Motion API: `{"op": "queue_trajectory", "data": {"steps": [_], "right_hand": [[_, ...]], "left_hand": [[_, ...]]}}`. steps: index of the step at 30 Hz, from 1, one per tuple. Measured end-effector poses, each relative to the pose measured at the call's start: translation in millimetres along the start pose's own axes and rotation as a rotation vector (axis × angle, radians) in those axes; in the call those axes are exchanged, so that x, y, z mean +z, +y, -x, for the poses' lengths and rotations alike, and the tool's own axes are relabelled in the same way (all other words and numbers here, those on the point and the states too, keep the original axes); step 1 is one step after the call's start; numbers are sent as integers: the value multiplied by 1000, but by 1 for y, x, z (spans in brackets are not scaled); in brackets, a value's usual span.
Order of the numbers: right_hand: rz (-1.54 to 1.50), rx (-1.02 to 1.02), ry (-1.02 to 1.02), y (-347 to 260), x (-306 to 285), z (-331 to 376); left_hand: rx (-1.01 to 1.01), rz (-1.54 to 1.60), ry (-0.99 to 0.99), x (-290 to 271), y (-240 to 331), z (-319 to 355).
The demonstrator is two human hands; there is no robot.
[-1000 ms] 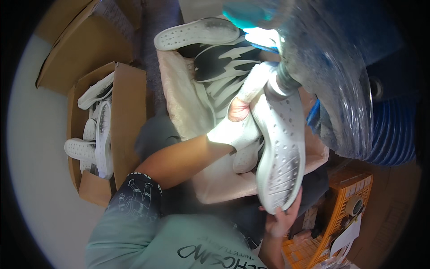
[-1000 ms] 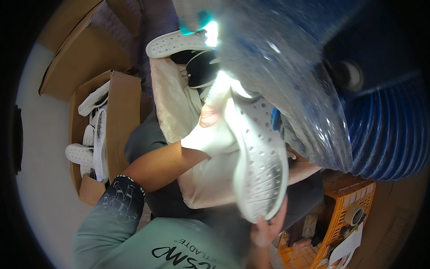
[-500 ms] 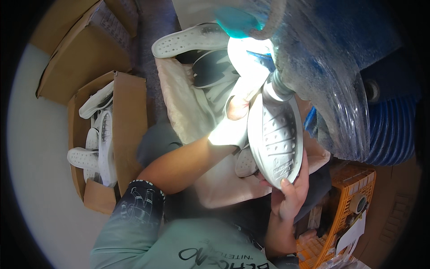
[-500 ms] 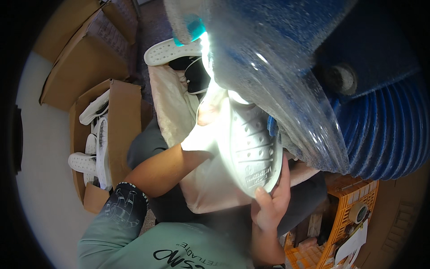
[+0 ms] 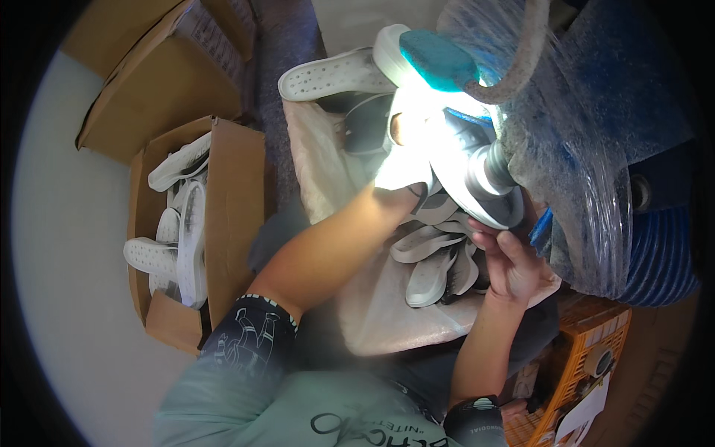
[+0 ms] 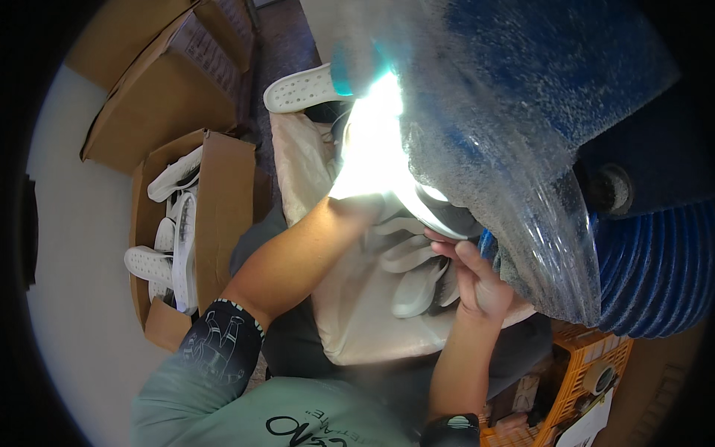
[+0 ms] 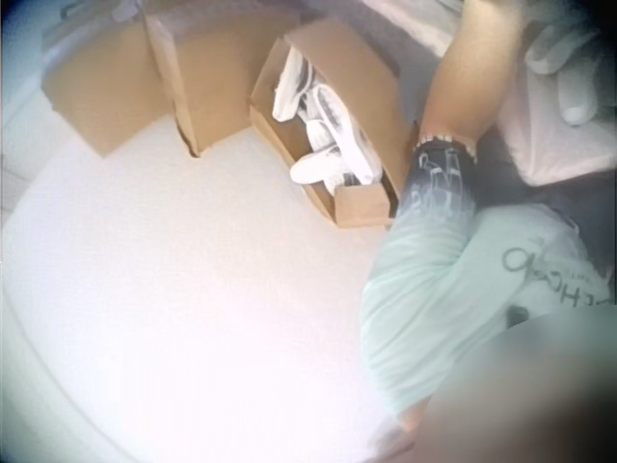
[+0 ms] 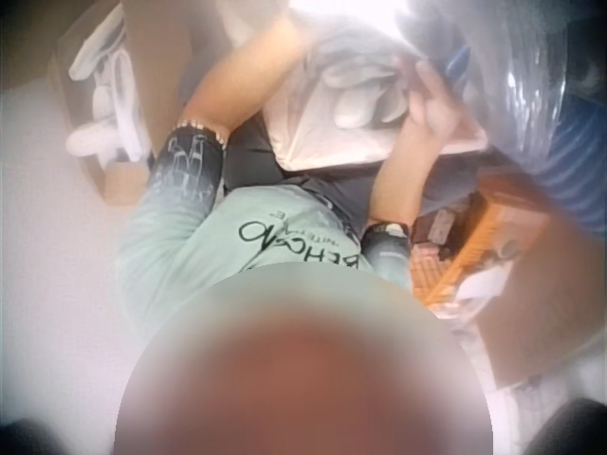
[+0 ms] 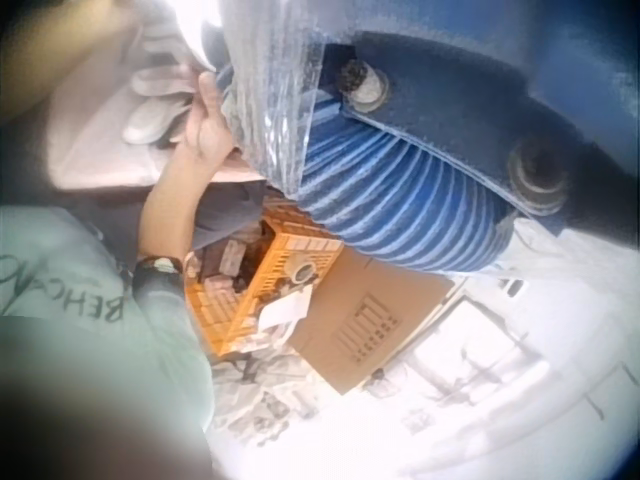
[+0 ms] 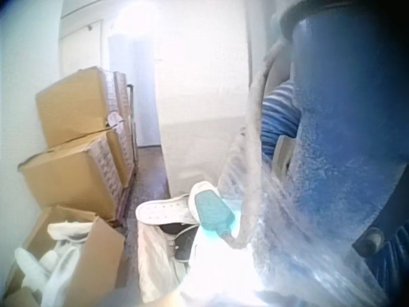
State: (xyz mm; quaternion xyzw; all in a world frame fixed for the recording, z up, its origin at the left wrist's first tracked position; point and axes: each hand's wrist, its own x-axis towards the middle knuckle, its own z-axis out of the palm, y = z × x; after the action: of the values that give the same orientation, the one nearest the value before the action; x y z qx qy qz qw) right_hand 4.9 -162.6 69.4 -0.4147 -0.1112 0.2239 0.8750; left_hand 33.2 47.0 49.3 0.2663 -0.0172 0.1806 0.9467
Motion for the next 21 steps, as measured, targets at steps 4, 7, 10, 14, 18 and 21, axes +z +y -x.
{"op": "queue_trajectory", "data": {"steps": [4,7,10,14,18,21], "right_hand": [[31,-1,-22,9,-3,-14],[1,2,3,14,-1,-20],[-5,21,21,18,2,-23],[20,-15,45,24,11,-22],[122,-38,104,32,21,-14],[127,-74,5,37,25,9]], "left_hand": [[15,-11,88,-10,6,-8],[10,-19,153,-16,8,-12],[1,-22,202,-20,8,-14],[-23,-20,268,-26,7,-14],[-36,-29,268,-39,4,-7],[-93,84,434,-51,0,6]]}}
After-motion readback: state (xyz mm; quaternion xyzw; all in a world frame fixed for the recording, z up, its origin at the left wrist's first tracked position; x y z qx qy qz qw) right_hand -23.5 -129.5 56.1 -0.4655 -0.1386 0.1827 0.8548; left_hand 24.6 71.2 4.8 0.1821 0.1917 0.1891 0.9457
